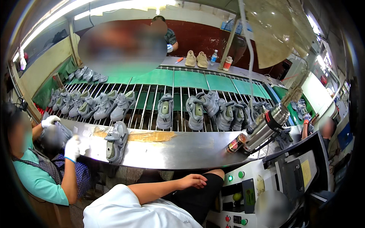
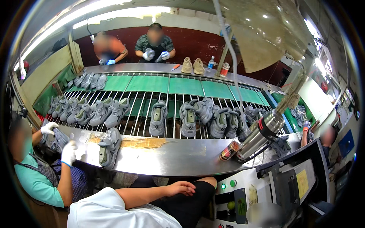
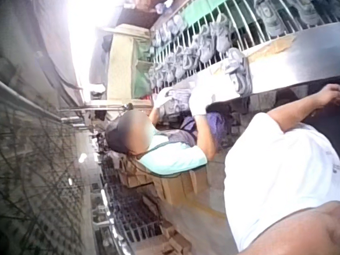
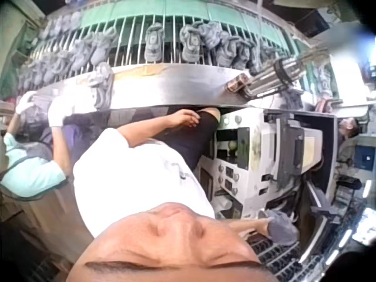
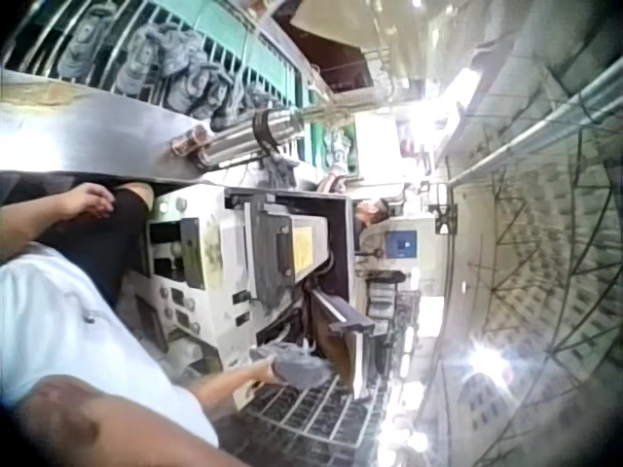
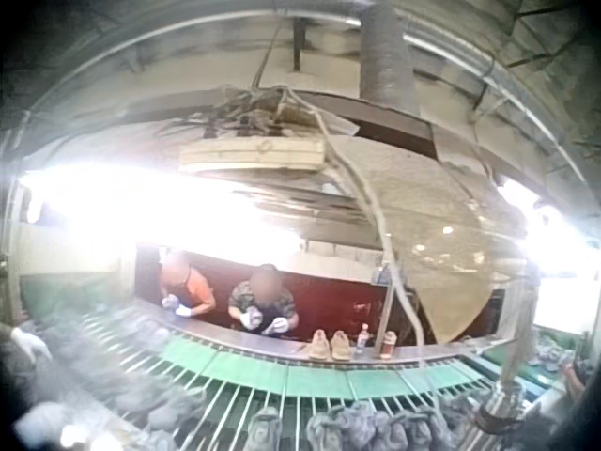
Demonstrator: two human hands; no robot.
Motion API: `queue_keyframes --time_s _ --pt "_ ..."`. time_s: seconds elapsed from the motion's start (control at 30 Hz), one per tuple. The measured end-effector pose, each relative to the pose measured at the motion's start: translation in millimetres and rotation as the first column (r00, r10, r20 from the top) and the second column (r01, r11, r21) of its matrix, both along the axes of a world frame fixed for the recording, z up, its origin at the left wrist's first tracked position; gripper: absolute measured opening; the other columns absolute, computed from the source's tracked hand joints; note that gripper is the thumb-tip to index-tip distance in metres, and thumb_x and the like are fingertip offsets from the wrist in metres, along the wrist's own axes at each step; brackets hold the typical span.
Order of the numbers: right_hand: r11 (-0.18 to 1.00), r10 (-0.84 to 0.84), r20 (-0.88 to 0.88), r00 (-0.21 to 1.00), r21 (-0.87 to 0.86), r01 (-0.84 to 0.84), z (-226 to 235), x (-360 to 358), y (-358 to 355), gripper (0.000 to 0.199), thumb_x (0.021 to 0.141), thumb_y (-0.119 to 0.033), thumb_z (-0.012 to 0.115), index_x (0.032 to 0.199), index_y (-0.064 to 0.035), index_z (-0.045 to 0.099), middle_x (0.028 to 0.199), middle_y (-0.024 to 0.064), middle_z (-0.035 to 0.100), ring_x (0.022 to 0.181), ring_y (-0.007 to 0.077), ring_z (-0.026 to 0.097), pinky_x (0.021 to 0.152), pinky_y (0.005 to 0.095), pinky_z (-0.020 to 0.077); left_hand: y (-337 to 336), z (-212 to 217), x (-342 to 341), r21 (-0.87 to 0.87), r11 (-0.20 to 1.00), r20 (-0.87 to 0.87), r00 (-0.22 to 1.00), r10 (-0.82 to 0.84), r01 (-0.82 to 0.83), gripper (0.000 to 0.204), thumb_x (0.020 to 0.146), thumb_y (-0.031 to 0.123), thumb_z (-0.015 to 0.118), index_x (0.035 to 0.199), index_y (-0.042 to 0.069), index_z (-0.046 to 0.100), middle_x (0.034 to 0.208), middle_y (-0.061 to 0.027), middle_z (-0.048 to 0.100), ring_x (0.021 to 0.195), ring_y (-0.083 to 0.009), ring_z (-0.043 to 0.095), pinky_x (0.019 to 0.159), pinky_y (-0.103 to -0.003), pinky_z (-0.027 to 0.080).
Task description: The person takes shoe uppers from a conveyor belt, wipes them, and places them into a sole-attaching machine along with shoe soles.
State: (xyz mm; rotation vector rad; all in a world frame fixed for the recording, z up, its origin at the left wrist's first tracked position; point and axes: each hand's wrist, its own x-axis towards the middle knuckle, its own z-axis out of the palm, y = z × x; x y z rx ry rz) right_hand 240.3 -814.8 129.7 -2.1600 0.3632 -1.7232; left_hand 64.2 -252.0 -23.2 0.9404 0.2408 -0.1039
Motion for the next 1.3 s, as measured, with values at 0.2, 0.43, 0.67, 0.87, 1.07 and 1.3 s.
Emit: queue_keyframes --time_s 0.2,0.43,0.67,0.87,1.07,1.3 --pt "0.593 0.802 -0.292 0.522 0.503 -0.629 17 -21 154 0.063 0.073 -0.031 0.074 0.121 -0.0002 0.047 0.106 0.0211 0.059 0.098 0.0339 0.057 0.085 0.0440 0.0456 -39 39 4 -0.021 0.929 0.168 0.917 -0.362 0.370 0.038 0.093 0.021 0.054 0.129 0.009 0.048 0.117 -0.0039 0.058 0.107 -0.0146 0.054 0.090 -0.030 0.044" --pt "0.136 0.571 -0.283 -0.771 0.958 -0.251 52 -46 262 0.066 0.078 -0.024 0.072 0.132 -0.0021 0.042 0.116 0.0196 0.057 0.109 0.0281 0.056 0.093 0.0392 0.0438 -39 129 -12 -0.352 0.823 0.494 0.835 -0.242 0.447 0.097 0.074 0.042 0.074 0.147 0.010 0.017 0.145 -0.0105 0.033 0.131 -0.0219 0.034 0.108 -0.040 0.026" --pt "-0.005 0.339 -0.401 -0.851 0.904 -0.428 65 -71 352 0.062 0.077 -0.013 0.073 0.131 -0.0015 0.046 0.114 0.0148 0.060 0.103 0.0216 0.059 0.087 0.0317 0.0481 121 70 -122 -0.324 0.804 0.202 0.794 0.574 -0.499 0.066 0.076 0.017 0.069 0.133 0.005 0.038 0.121 -0.0115 0.054 0.111 -0.0253 0.055 0.098 -0.044 0.045" --pt "0.123 0.699 -0.287 -0.655 0.950 -0.285 -38 -46 378 0.046 0.076 -0.002 0.069 0.120 0.0006 0.054 0.099 0.0090 0.061 0.083 0.0122 0.059 0.073 0.0235 0.0491 269 64 -181 0.090 0.464 -0.009 0.465 0.885 -0.881 0.052 0.077 0.006 0.062 0.125 0.004 0.043 0.115 -0.0112 0.056 0.102 -0.0272 0.059 0.087 -0.047 0.050" --pt "0.219 0.514 -0.717 -0.470 0.639 -0.737 -128 -25 419 0.052 0.072 -0.026 0.073 0.116 -0.0038 0.057 0.109 0.0168 0.057 0.101 0.0292 0.057 0.085 0.0394 0.0471 429 53 -153 0.555 0.530 -0.302 0.439 0.847 -0.641 0.052 0.071 0.002 0.066 0.118 0.003 0.046 0.102 -0.0154 0.059 0.087 -0.0297 0.063 0.070 -0.048 0.054" --pt "0.513 0.366 -0.922 0.122 0.091 -0.854 -188 -16 461 0.061 0.069 -0.035 0.073 0.117 -0.0042 0.053 0.131 0.0216 0.041 0.119 0.0420 0.040 0.097 0.0483 0.0379 426 29 -57 0.989 0.137 -0.149 0.386 0.910 0.059 0.068 0.061 0.037 0.072 0.115 -0.001 0.058 0.108 -0.0214 0.063 0.104 -0.0347 0.060 0.090 -0.039 0.047"
